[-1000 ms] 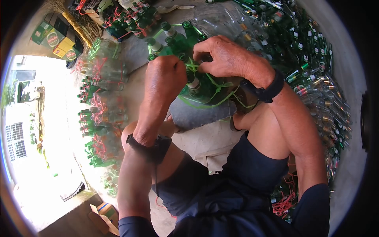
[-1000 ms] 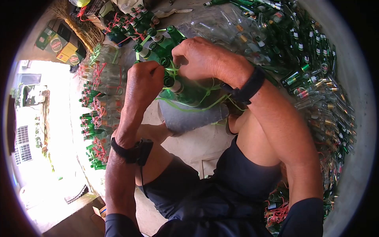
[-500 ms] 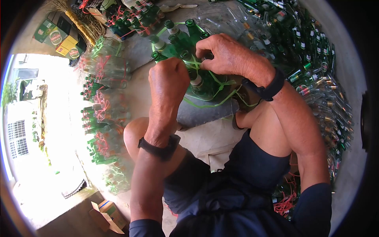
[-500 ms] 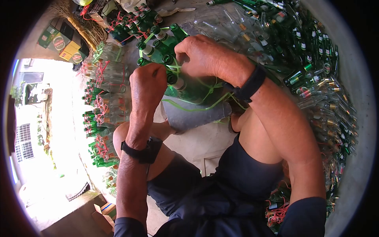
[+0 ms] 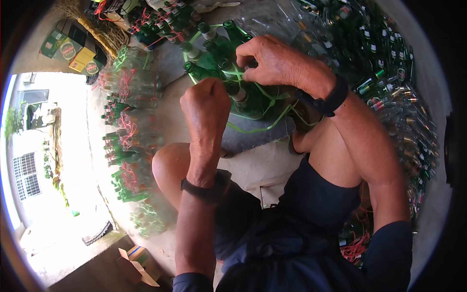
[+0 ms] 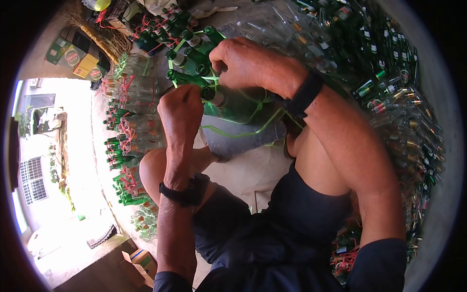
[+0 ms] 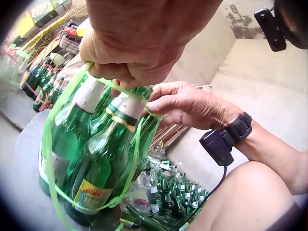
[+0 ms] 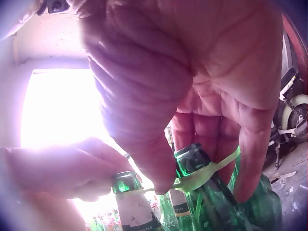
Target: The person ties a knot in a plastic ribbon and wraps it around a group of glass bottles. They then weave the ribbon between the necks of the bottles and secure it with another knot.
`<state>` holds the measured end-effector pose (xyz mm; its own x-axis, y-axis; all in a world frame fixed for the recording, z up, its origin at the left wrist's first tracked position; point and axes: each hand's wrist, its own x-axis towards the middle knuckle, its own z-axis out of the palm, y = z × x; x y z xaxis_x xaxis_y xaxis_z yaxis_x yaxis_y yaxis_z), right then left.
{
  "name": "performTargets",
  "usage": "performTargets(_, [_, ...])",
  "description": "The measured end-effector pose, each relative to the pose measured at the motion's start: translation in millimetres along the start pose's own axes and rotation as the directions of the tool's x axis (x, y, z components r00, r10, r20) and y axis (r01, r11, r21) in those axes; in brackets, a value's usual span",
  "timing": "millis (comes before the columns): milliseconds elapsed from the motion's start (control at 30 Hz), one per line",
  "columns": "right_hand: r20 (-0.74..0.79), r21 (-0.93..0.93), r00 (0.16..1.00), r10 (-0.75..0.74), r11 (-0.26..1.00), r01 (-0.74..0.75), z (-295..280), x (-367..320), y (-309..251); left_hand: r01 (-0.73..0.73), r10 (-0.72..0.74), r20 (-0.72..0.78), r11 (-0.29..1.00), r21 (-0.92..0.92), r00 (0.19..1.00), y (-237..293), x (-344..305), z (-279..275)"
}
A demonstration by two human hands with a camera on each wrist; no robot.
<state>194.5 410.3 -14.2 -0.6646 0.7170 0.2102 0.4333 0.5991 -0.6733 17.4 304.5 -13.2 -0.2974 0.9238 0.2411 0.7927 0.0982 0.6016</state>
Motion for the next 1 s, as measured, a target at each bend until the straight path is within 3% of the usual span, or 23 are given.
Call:
performTargets(133, [0.006,-0.004,1.0,0.012,1.0,-0.011,0,1,2,0.045,-0.049,-0.04,0.995,-0.089,0.998,-9,-14,11])
performTargets(167, [-0.017,-0.006,0.999,-0.028,1.0,0.028,3,2,5,0.202,-0.202,0.028,0.951,-0.233,0.979,-13,-15,12])
performTargets(233, [-0.035,-0.005,0.997,-0.069,0.998,0.069,3,1,3,0.235,-0.232,0.039,0.938,-0.253,0.972,-12,-16,13])
performTargets(300, [0.037,0.004,0.998,0.044,0.999,-0.044,1,2,1,0.263,-0.26,0.045,0.925,-0.274,0.964,-12,-16,14])
performTargets(400, [0.008,-0.016,1.0,0.007,1.0,-0.007,0,0,-2,0.295,-0.295,0.05,0.899,-0.324,0.954,-14,-20,17])
performTargets(467, [-0.005,-0.017,1.0,0.0,1.0,0.0,1,0,-2,0.314,-0.333,0.052,0.812,-0.492,0.942,-14,-22,18])
performTargets(600, [-0.014,-0.014,1.0,0.004,1.0,-0.005,1,0,-3,0.451,-0.464,0.136,0.68,-0.578,0.875,-17,-25,19])
performTargets(667, [0.007,-0.013,1.0,0.027,1.0,-0.027,-2,-1,-6,0.524,-0.529,0.215,0.549,-0.651,0.821,-18,-25,19])
performTargets(700, [0.026,-0.013,0.998,0.053,0.999,-0.052,-4,-1,-8,0.522,-0.528,0.213,0.55,-0.652,0.822,-16,-27,17])
performTargets(767, [0.034,-0.014,0.998,0.06,0.998,-0.059,-4,-1,-8,0.569,-0.545,0.305,0.419,-0.708,0.781,-10,-29,10])
performTargets(867, [0.028,-0.012,0.998,0.059,0.998,-0.059,0,0,-5,0.526,-0.501,0.317,0.358,-0.771,0.805,-14,-32,12])
performTargets(1000, [-0.001,-0.009,0.999,0.049,0.999,-0.049,3,0,-4,0.56,-0.516,0.344,0.349,-0.752,0.785,-9,-32,11])
